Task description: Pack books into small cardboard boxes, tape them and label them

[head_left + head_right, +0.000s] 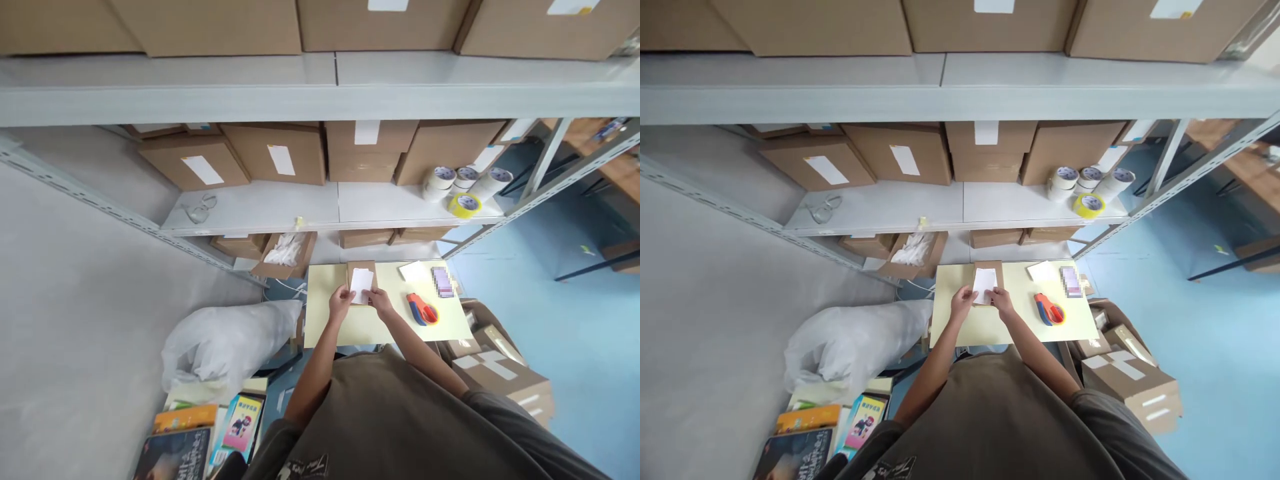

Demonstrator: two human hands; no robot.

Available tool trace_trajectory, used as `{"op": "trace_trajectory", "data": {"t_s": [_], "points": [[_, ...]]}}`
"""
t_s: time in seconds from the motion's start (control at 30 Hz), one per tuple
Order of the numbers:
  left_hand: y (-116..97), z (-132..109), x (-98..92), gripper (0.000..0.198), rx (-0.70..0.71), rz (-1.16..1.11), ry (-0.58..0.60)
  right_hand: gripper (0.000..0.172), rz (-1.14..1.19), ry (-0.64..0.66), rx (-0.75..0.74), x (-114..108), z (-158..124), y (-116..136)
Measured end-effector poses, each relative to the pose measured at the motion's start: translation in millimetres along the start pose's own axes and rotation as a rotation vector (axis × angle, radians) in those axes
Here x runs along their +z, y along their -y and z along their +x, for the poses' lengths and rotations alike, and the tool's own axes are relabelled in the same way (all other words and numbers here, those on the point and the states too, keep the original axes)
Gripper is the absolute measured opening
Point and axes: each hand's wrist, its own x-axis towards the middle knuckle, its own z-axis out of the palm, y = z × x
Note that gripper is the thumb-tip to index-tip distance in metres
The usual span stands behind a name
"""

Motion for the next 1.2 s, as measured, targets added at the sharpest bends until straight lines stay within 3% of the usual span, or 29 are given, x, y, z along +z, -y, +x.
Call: {"op": "trace_trajectory", "data": {"t_s": [0.07, 0.17, 0.23, 0.33, 0.53, 0.77, 0.93, 1.13, 1.2], "points": [[12, 6, 12.5, 0.052, -0.12, -0.116, 0.026, 0.044, -0.038, 0.008, 0.015, -12, 5, -6], [25, 12, 32.3, 0.05, -0.191, -0.155, -0.016, 0.035, -0.127, -0.05, 0.009, -29, 17, -14], [32, 13, 46.9, 0.049, -0.225, -0.121, -0.055, 0.044, -0.201, -0.116, 0.013, -41, 25, -19], [39, 14, 68.6, 0.044, -0.253, -0.01, -0.084, 0.063, -0.367, -0.228, 0.014, -57, 38, -24], [36, 17, 96.2, 0.026, -0.324, 0.365, -0.151, 0.062, -0.662, -0.31, 0.003, -67, 54, -33], [20, 16, 110.6, 0.022, -0.404, 0.606, -0.138, 0.067, -0.758, -0.256, 0.086, -67, 64, -36], [10, 18, 117.5, 0.027, -0.403, 0.764, -0.117, 0.066, -0.962, -0.181, 0.092, -72, 68, -33], [-5, 23, 108.0, 0.048, -0.419, 1.034, -0.01, 0.067, -1.077, -0.091, 0.103, -84, 62, -29], [-6, 20, 104.3, 0.046, -0.357, 1.067, -0.003, 0.066, -1.11, -0.078, 0.072, -83, 59, -28]]}}
